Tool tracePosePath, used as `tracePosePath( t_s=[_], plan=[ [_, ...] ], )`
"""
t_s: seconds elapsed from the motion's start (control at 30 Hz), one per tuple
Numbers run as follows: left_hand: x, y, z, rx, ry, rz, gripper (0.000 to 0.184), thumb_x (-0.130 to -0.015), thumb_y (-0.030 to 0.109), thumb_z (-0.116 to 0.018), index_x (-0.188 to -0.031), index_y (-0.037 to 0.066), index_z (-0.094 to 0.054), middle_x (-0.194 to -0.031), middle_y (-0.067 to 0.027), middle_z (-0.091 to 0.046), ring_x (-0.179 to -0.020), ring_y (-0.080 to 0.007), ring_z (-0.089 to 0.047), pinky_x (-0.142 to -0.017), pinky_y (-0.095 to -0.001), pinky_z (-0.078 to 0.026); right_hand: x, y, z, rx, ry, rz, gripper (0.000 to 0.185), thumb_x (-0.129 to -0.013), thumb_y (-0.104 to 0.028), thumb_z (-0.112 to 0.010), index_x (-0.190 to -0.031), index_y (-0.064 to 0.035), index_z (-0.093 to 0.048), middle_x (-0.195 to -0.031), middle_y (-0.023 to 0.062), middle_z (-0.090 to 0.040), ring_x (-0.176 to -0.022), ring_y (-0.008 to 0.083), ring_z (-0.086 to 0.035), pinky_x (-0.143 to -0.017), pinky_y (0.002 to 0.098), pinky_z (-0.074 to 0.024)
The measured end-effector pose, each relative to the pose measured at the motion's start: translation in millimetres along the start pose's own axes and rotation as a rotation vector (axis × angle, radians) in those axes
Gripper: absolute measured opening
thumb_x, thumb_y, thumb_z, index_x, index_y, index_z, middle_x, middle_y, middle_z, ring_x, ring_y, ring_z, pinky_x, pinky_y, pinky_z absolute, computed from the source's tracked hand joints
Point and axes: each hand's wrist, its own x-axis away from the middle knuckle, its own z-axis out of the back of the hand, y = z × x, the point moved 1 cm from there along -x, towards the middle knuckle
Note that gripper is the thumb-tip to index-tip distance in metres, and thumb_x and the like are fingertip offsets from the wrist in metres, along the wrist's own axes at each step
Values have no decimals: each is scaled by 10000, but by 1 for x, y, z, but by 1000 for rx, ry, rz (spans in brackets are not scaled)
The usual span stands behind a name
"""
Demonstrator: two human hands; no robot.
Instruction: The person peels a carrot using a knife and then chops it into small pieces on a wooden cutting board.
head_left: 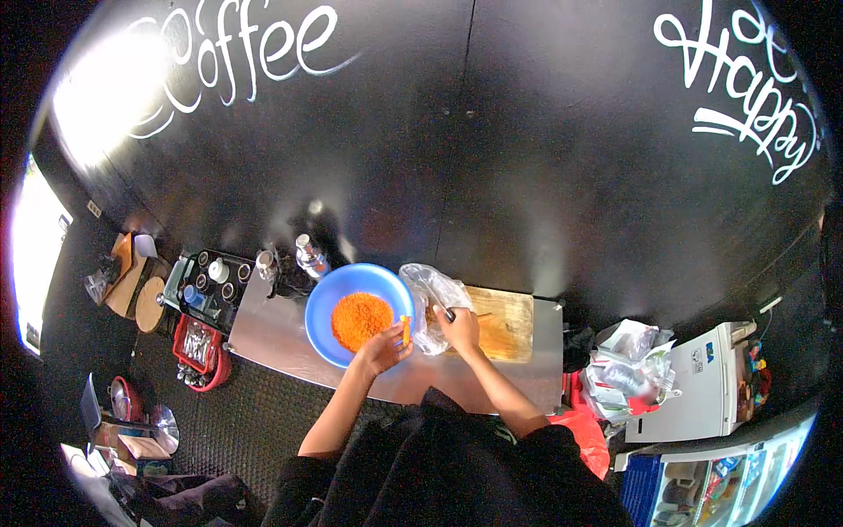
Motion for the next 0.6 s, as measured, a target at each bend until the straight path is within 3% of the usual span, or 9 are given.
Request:
tracePosePath(
  t_s=[0.07, 0.13, 0.17, 0.27, 0.3, 0.47, 0.6],
  plan=[
    [-2, -4, 0, 16, 59, 42, 211, -782, 162, -585, -983, 110, -546, -843, -14, -538, -781, -164, -501, -705, -306, -452, 0, -4, 3, 64, -30, -76, 389, -742, -433, -566, -886, -80, -642, -654, 152, -599, -607, 292, -591, -526, 363, -441],
    [1, -6, -5, 6, 38, 37, 216, -781, 163, -589, -984, 106, -544, -838, -15, -536, -780, -160, -501, -700, -305, -452, -2, -7, 7, 138, 106, 101, 401, -744, -457, -551, -913, -105, -641, -649, 140, -602, -601, 291, -589, -540, 377, -450],
    [2, -7, -7, -1, 20, 26, 221, -779, 164, -592, -985, 103, -543, -833, -15, -535, -779, -157, -501, -695, -304, -452, -2, -7, 8, 149, 44, 147, 384, -755, -420, -550, -1038, -164, -593, -709, 136, -606, -646, 293, -590, -571, 378, -461],
    [7, -8, -15, 12, 51, 34, 229, -779, 166, -593, -993, 99, -545, -846, -18, -532, -779, -151, -500, -674, -301, -456, 2, -9, 13, 175, -68, 219, 388, -783, -339, -532, -1154, -229, -504, -780, 136, -597, -692, 298, -586, -601, 370, -465],
    [5, -10, -13, 12, 51, 35, 229, -779, 166, -593, -993, 99, -545, -846, -18, -532, -779, -151, -500, -674, -301, -456, 3, -4, 11, 77, -70, 256, 403, -796, -251, -520, -1194, -266, -456, -801, 140, -580, -702, 301, -577, -604, 374, -459],
    [-2, -20, -13, 15, 82, 44, 231, -782, 164, -589, -1002, 106, -549, -904, -22, -523, -786, -145, -503, -642, -288, -466, 10, 14, 13, -31, -103, 308, 319, -785, -201, -535, -1103, -193, -545, -772, 157, -574, -671, 306, -573, -593, 370, -450],
    [-6, -27, -15, 34, 101, 41, 236, -784, 163, -587, -1009, 109, -544, -915, -23, -522, -792, -144, -505, -639, -287, -469, 11, 14, 20, -21, -86, 273, 316, -763, -264, -564, -1039, -111, -583, -754, 157, -582, -682, 308, -577, -604, 370, -452]
  ],
)
